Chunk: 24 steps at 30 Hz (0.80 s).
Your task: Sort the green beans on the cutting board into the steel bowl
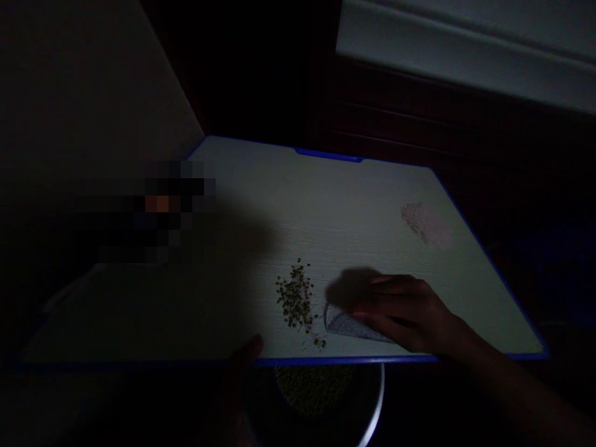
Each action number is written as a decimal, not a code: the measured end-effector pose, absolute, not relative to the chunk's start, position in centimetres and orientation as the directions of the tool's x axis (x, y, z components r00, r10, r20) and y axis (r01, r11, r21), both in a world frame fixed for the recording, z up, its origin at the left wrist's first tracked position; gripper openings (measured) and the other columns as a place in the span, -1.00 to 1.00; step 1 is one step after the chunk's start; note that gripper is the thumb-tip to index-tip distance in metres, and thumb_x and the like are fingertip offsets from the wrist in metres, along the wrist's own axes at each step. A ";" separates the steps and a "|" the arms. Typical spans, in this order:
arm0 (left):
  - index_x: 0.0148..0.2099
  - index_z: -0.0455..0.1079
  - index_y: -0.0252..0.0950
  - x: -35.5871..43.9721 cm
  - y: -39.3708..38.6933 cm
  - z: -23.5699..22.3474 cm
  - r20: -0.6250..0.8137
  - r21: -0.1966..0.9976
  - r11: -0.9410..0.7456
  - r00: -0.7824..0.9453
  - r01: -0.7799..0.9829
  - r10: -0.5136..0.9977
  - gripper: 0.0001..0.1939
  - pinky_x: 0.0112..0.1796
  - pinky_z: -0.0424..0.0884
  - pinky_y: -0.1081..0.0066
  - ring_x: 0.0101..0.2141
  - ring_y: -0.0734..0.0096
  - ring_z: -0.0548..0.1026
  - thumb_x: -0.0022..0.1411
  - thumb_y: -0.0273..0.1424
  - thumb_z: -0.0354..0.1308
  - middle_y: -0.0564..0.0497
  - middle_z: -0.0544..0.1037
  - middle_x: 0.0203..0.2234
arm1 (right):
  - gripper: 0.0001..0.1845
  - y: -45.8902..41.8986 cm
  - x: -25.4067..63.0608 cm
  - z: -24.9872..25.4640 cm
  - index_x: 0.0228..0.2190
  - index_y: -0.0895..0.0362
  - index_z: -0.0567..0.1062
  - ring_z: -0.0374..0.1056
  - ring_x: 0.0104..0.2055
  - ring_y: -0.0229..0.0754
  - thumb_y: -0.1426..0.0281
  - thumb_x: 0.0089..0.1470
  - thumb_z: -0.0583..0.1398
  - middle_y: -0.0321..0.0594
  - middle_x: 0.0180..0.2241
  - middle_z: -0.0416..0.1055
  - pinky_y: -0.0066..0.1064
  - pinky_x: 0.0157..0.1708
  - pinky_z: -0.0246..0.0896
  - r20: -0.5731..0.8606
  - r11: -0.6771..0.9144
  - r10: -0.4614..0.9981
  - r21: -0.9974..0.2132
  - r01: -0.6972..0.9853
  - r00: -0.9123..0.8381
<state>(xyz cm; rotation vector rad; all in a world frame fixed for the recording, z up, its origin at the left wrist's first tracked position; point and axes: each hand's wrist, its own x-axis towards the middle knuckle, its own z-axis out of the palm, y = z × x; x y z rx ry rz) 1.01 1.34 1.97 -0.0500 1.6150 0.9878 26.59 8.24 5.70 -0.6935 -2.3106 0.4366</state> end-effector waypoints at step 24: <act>-0.23 0.54 -0.05 0.6 -0.2 -0.2 -0.770 0.638 0.608 -0.358 -0.472 0.529 -0.74 0.31 0.13 -0.06 0.35 -0.12 0.22 -0.05 -0.25 0.38 -0.01 0.74 -0.16 | -0.81 7.8 26.0 6.2 -0.18 0.18 0.59 0.58 -0.36 -0.26 0.46 0.35 0.14 -0.19 -0.28 0.69 -0.36 -0.21 0.52 0.509 0.832 0.527 -0.473 0.290 -0.681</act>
